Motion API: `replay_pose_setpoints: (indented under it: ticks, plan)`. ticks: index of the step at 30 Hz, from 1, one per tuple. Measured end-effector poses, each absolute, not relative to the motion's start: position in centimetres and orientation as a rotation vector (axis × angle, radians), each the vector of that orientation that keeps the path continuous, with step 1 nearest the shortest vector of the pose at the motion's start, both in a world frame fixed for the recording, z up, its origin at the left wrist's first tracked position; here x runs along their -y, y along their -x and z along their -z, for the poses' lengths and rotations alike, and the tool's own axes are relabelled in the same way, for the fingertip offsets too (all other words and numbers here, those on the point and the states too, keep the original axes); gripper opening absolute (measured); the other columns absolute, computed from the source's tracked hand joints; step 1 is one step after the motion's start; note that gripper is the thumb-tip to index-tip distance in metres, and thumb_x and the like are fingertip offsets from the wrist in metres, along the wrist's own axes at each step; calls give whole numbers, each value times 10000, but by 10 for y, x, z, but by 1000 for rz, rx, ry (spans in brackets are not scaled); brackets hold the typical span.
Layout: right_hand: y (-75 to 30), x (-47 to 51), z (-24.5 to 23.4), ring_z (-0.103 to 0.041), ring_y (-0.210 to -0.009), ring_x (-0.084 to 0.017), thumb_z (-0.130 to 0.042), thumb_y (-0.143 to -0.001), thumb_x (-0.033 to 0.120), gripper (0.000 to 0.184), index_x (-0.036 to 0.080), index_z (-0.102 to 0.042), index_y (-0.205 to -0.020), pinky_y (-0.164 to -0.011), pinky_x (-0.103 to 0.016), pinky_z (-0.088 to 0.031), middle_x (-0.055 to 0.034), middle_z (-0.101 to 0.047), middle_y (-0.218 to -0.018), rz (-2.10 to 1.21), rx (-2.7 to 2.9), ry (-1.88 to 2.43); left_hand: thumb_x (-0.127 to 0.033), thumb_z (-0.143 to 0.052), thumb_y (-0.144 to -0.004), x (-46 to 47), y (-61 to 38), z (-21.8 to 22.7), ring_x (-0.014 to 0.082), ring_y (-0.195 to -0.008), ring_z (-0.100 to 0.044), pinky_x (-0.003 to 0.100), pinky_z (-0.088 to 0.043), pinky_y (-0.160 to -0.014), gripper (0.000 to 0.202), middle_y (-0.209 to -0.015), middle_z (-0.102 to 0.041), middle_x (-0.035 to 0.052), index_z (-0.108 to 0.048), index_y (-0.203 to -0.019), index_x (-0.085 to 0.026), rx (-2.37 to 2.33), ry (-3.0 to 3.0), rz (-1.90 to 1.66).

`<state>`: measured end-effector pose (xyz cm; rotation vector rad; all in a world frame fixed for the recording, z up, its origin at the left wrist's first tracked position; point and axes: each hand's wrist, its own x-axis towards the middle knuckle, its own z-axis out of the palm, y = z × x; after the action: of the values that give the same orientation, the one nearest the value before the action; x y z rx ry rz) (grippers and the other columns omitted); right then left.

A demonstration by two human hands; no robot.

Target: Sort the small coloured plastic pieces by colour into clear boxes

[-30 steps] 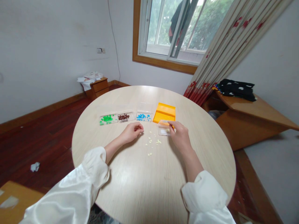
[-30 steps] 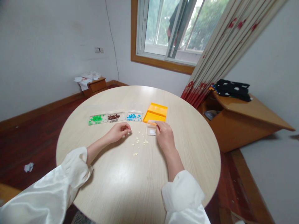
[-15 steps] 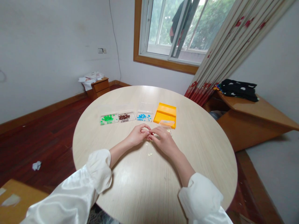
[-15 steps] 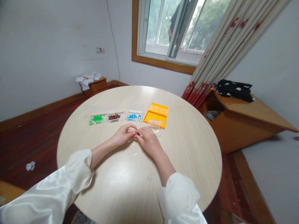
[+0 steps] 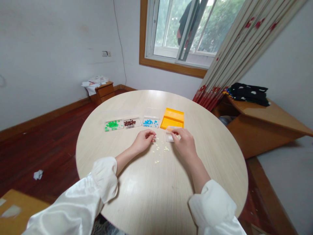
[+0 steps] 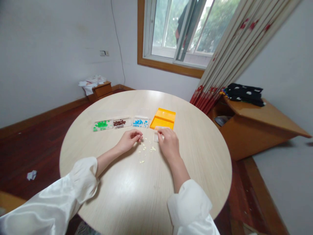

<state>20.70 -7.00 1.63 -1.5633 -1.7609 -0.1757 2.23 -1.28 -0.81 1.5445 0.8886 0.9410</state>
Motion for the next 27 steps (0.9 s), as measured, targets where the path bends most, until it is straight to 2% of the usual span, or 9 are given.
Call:
replay_pose_setpoints:
  ticks: [4,7,11,14,20,27]
  plan:
    - [-224,70,-17,-593,-782,-238,-466,-838,236,219,160,-667,-880,-726,-367,-448,-111,-690,-848,304,1618,1713,-60,-461,-795,6,-21,14,159,-816,-599,328,-479,-810,208,-859,-671,76,-654,-832,-129,-1036,-1923,-993]
    - [-226,70,-18,-607,-777,-233,-480,-821,219,222,151,-678,-895,-735,-369,-462,-117,-697,-862,249,1612,1716,-53,-451,-804,4,-22,18,176,-858,-593,331,-467,-836,250,-892,-659,90,-677,-879,-132,-1005,-2125,-924]
    - [-213,69,-15,-634,-783,-199,-509,-791,158,193,158,-687,-865,-763,-332,-480,-97,-712,-884,-30,1775,1608,-100,-469,-827,3,-27,21,188,-869,-582,325,-461,-838,246,-898,-632,101,-681,-949,-121,-951,-2301,-805]
    - [-199,69,-11,-644,-799,-193,-523,-780,125,191,177,-695,-845,-762,-312,-477,-78,-721,-858,-136,1925,1617,-110,-497,-809,1,-30,19,196,-879,-572,321,-452,-839,230,-897,-617,94,-688,-937,-125,-949,-2365,-732]
    - [-177,70,-8,-649,-739,-201,-518,-817,132,194,185,-702,-790,-637,-271,-432,-95,-723,-808,-144,2028,1925,-101,-515,-780,1,-31,15,195,-834,-567,310,-447,-791,168,-834,-599,75,-678,-809,-133,-991,-2365,-689]
    - [-168,71,-12,-636,-782,-187,-457,-868,148,243,171,-696,-830,-596,-245,-370,-107,-691,-879,-66,2098,2112,-97,-530,-774,2,-31,13,181,-820,-562,293,-445,-774,137,-826,-600,60,-660,-789,-139,-1008,-2392,-664]
